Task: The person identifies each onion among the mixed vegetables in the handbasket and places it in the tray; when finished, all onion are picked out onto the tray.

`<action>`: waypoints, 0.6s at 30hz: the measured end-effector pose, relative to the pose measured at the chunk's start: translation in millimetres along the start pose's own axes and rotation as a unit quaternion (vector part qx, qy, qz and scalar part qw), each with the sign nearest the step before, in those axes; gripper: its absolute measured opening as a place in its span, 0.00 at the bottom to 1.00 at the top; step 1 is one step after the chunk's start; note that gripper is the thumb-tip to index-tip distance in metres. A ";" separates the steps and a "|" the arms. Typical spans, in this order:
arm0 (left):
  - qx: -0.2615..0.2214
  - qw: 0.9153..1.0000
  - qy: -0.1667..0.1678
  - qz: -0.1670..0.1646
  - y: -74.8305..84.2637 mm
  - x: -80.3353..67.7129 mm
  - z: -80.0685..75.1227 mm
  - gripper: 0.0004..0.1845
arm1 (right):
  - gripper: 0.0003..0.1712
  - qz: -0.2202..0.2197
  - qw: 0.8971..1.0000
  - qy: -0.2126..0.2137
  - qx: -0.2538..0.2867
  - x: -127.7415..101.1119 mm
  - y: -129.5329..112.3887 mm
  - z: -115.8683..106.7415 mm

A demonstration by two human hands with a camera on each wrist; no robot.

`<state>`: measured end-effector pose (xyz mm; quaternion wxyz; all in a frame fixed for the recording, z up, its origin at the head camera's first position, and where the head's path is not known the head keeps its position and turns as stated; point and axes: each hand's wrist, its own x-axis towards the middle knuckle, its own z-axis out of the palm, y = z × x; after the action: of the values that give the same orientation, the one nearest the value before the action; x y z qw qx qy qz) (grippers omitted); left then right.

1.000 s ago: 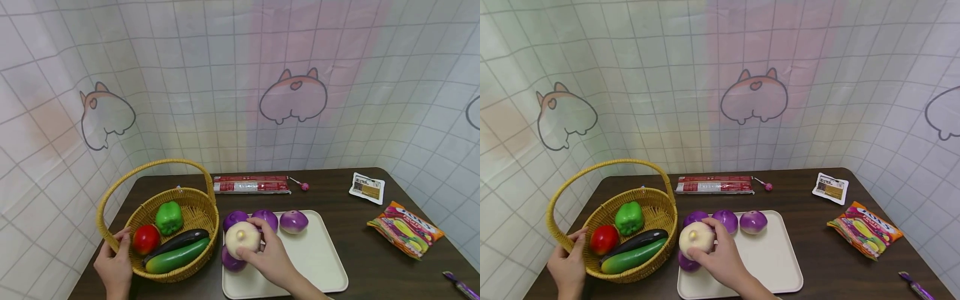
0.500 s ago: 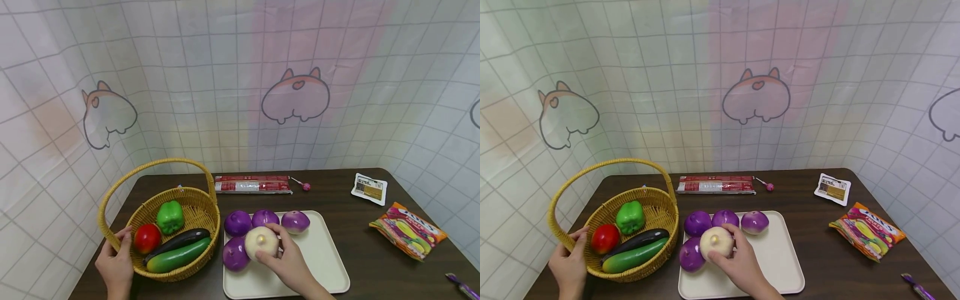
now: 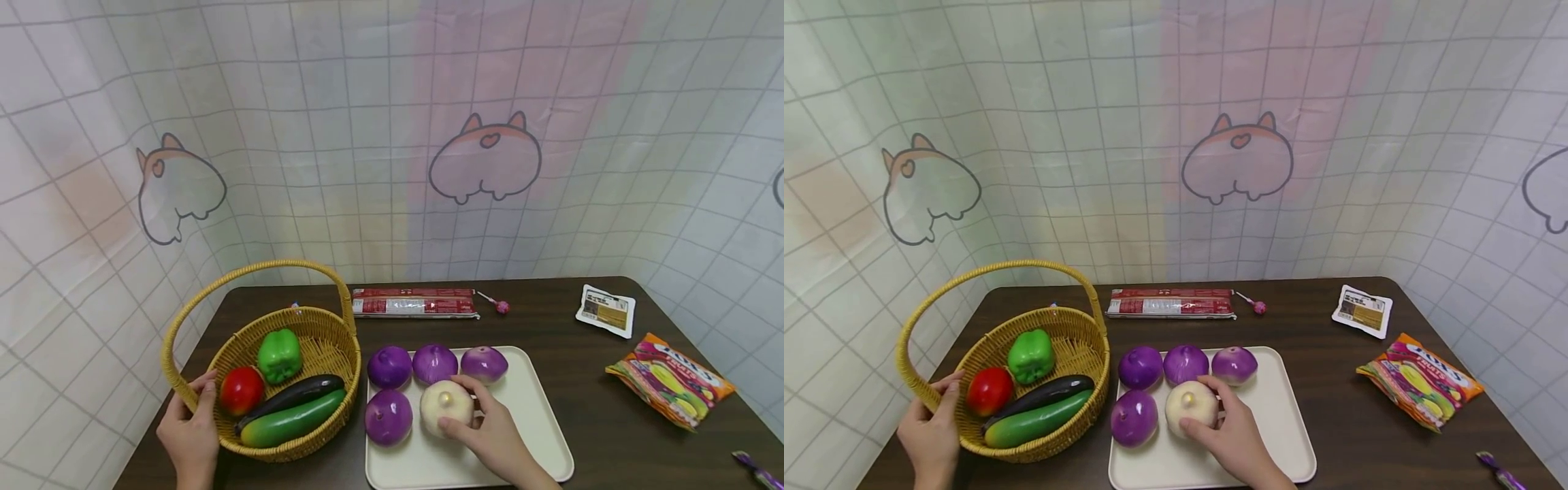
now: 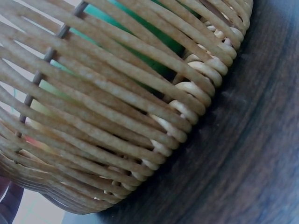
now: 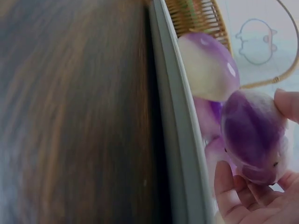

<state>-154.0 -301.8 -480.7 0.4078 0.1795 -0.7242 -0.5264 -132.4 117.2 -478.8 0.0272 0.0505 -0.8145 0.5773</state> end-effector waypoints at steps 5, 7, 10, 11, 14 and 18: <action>0.001 1.000 -0.003 0.003 -1.7 0.5 0.5 0.11 | 0.38 0.009 0.999 0.007 -0.030 1.8 8.6 -3.4; 0.002 1.000 -0.004 0.005 -1.9 0.8 0.9 0.12 | 0.38 0.010 0.999 0.007 -0.036 1.8 10.0 -4.0; 0.000 1.000 -0.004 0.005 -1.2 0.9 1.4 0.12 | 0.37 0.010 0.999 0.002 -0.043 0.8 10.8 -4.6; -0.001 1.000 -0.002 0.004 -1.0 0.8 1.5 0.12 | 0.37 0.009 0.999 -0.001 -0.045 0.2 10.8 -4.6; -0.001 1.000 0.002 0.001 -0.4 0.2 1.2 0.11 | 0.37 0.009 0.999 -0.017 -0.049 -1.6 10.9 -4.7; 0.003 1.000 0.006 -0.005 -0.1 -0.1 0.8 0.11 | 0.36 0.003 0.998 -0.036 -0.047 -3.8 11.9 -4.0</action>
<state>-154.6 -301.3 -480.8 0.4089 0.1869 -0.7226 -0.5251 -130.0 125.1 -489.0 -0.0019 0.0676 -0.8411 0.5366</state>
